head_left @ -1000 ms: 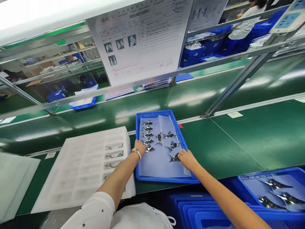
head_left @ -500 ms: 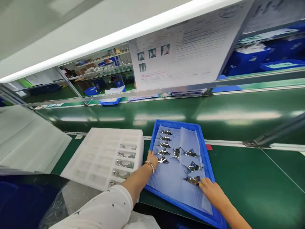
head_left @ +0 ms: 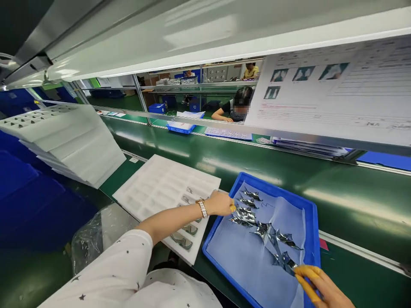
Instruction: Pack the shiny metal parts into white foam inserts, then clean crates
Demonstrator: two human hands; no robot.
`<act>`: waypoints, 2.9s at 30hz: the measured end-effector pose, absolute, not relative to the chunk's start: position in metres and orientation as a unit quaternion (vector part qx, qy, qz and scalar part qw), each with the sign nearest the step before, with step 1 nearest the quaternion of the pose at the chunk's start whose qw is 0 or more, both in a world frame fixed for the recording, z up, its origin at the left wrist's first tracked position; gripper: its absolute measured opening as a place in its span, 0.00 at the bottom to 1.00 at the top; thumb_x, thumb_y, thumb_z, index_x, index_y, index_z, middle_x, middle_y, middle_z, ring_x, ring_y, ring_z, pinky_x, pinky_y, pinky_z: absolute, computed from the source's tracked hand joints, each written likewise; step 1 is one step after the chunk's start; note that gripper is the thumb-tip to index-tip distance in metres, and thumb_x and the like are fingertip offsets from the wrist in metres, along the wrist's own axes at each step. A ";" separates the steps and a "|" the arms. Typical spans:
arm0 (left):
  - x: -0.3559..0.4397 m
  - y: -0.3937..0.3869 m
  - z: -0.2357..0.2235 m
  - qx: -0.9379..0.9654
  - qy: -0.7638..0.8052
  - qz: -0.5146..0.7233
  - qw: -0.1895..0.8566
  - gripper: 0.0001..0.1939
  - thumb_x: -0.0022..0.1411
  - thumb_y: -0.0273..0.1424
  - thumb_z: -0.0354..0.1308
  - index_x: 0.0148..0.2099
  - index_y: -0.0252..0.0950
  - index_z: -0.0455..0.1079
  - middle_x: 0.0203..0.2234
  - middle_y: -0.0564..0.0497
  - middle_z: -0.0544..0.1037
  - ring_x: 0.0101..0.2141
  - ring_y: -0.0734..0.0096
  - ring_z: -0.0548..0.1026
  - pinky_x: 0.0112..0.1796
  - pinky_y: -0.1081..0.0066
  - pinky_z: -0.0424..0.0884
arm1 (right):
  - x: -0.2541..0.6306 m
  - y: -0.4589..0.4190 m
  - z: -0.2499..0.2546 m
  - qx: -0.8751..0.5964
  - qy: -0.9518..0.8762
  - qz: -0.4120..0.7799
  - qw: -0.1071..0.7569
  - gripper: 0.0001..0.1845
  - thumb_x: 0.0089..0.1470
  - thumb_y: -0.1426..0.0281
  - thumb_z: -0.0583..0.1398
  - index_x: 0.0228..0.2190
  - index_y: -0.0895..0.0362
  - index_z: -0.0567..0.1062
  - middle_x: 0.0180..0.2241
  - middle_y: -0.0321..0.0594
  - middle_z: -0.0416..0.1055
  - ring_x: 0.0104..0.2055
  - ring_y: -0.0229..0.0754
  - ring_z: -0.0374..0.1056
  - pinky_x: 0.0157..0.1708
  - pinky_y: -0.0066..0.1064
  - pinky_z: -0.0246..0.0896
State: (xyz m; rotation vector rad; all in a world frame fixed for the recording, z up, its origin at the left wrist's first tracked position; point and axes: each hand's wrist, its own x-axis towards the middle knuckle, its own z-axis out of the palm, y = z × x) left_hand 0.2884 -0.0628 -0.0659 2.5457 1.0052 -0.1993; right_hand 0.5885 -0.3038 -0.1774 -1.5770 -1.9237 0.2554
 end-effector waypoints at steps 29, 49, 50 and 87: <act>0.078 0.004 -0.071 0.735 0.551 0.148 0.366 0.15 0.61 0.32 0.50 0.36 0.36 0.78 0.31 0.51 0.80 0.27 0.71 0.71 0.28 0.73 0.63 | 0.372 0.009 -0.092 -0.464 -0.870 0.078 -0.145 0.15 0.57 0.77 0.54 0.33 0.54 0.81 0.40 0.47 0.71 0.47 0.48 0.61 0.38 0.34 0.53; 0.152 0.060 -0.077 0.745 0.531 0.157 0.372 0.15 0.64 0.33 0.51 0.44 0.34 0.77 0.36 0.46 0.81 0.35 0.64 0.77 0.34 0.71 0.69 | 0.397 0.002 -0.097 -0.562 -0.824 0.014 0.068 0.19 0.64 0.68 0.52 0.43 0.60 0.81 0.40 0.50 0.74 0.43 0.49 0.62 0.47 0.38 0.60; 0.148 0.057 -0.086 0.740 0.542 0.163 0.364 0.15 0.65 0.32 0.50 0.47 0.34 0.76 0.39 0.46 0.81 0.37 0.63 0.77 0.36 0.71 0.70 | 0.399 0.005 -0.103 -0.574 -0.816 0.025 0.066 0.18 0.63 0.69 0.53 0.42 0.59 0.82 0.41 0.50 0.74 0.44 0.49 0.62 0.47 0.38 0.60; 0.240 0.023 -0.089 0.835 0.423 0.244 0.253 0.14 0.63 0.25 0.54 0.45 0.38 0.80 0.38 0.47 0.81 0.41 0.63 0.77 0.45 0.66 0.73 | 0.481 -0.082 -0.054 -0.687 -0.720 0.086 -0.046 0.20 0.63 0.74 0.51 0.49 0.59 0.78 0.48 0.49 0.77 0.48 0.48 0.73 0.47 0.34 0.65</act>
